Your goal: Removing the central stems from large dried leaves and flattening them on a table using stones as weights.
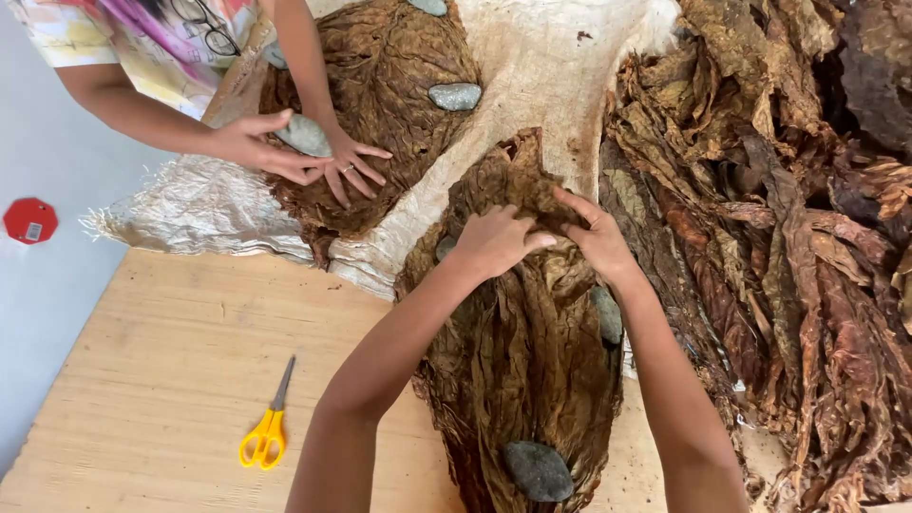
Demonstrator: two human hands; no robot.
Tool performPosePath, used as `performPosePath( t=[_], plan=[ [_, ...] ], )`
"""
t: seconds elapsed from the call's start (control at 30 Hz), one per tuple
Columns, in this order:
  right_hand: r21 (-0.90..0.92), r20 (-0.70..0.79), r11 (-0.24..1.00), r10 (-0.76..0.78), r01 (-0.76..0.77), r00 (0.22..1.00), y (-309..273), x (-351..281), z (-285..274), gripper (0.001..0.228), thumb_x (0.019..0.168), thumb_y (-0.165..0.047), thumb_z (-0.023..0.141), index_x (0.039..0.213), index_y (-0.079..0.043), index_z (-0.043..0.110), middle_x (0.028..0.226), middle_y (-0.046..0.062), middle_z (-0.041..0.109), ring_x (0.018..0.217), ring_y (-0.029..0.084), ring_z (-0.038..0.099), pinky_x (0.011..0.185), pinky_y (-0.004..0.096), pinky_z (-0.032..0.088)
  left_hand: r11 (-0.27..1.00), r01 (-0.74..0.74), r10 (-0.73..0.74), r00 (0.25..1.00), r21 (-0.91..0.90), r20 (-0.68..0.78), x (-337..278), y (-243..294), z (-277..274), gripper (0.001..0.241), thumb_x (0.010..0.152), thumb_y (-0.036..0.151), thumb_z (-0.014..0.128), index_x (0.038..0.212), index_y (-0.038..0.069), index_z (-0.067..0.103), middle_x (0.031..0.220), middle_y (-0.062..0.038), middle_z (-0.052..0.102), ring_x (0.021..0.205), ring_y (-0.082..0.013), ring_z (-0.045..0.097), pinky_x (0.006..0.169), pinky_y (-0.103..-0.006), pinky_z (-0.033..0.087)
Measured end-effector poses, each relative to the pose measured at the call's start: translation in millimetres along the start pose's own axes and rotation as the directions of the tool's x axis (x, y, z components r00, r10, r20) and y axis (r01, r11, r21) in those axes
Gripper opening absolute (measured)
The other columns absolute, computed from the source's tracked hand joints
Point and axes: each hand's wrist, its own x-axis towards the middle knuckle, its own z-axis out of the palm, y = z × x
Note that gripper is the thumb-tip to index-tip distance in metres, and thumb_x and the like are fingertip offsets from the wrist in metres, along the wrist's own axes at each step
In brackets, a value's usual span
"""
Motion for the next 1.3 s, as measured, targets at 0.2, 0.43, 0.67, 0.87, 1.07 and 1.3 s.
performPosePath(
  t=[0.2,0.43,0.67,0.87,1.07,1.3],
  plan=[
    [-0.022,0.209,0.987,-0.15,0.158,0.966,-55,-3,16,0.059,0.099,-0.01,0.063,0.156,-0.014,0.05,0.162,0.02,0.043,0.15,0.041,0.036,0.123,0.063,0.025,0.969,0.182,-0.177,0.983,0.168,-0.048,-53,21,-3,0.051,0.109,0.056,0.037,0.134,0.025,0.068,0.129,-0.021,0.056,0.122,-0.0541,0.058,0.09,-0.0715,0.05],
    [-0.287,-0.195,0.958,-0.083,0.024,0.977,121,74,15,0.022,0.099,-0.009,0.074,0.117,-0.02,0.08,0.112,0.006,0.075,0.109,0.028,0.072,0.088,0.039,0.062,0.98,0.199,-0.188,0.942,0.014,-0.277,-70,14,41,0.033,0.115,0.037,0.042,0.134,0.023,0.066,0.142,-0.03,0.046,0.135,-0.0644,0.042,0.102,-0.0775,0.034],
    [-0.665,0.085,0.744,-0.015,0.068,0.996,110,112,28,0.07,0.085,-0.022,0.074,0.151,-0.016,0.052,0.134,0.012,0.047,0.123,0.037,0.047,0.103,0.05,0.051,0.989,0.103,-0.038,0.873,0.106,-0.486,-61,2,67,0.027,0.112,0.037,0.052,0.128,0.025,0.07,0.139,-0.034,0.052,0.137,-0.0627,0.044,0.11,-0.0745,0.031],
    [-0.636,0.105,0.771,0.071,0.012,0.992,164,150,24,0.082,0.076,-0.034,0.079,0.152,-0.017,0.055,0.137,0.017,0.055,0.122,0.046,0.052,0.098,0.055,0.056,0.998,0.056,-0.058,0.945,-0.016,-0.321,-64,7,51,0.033,0.115,0.035,0.043,0.139,0.024,0.063,0.148,-0.034,0.045,0.14,-0.0637,0.039,0.116,-0.0766,0.029],
    [-0.386,0.043,0.909,0.19,-0.159,0.981,118,125,20,0.085,0.07,-0.035,0.087,0.144,-0.003,0.062,0.135,0.023,0.056,0.127,0.049,0.055,0.101,0.057,0.051,0.969,0.031,-0.133,0.901,-0.245,-0.413,-65,7,50,0.033,0.113,0.032,0.049,0.144,0.033,0.06,0.148,-0.03,0.047,0.142,-0.0656,0.036,0.115,-0.0784,0.023],
    [0.387,-0.252,0.897,0.324,-0.212,0.912,90,96,-7,0.07,0.082,-0.056,0.091,0.123,-0.003,0.07,0.103,0.009,0.072,0.09,0.02,0.069,0.065,0.036,0.064,0.958,-0.039,-0.108,0.868,-0.284,-0.484,-64,17,47,0.037,0.114,0.035,0.047,0.15,0.039,0.055,0.152,-0.027,0.044,0.147,-0.0643,0.027,0.115,-0.0813,0.017]
  ],
)
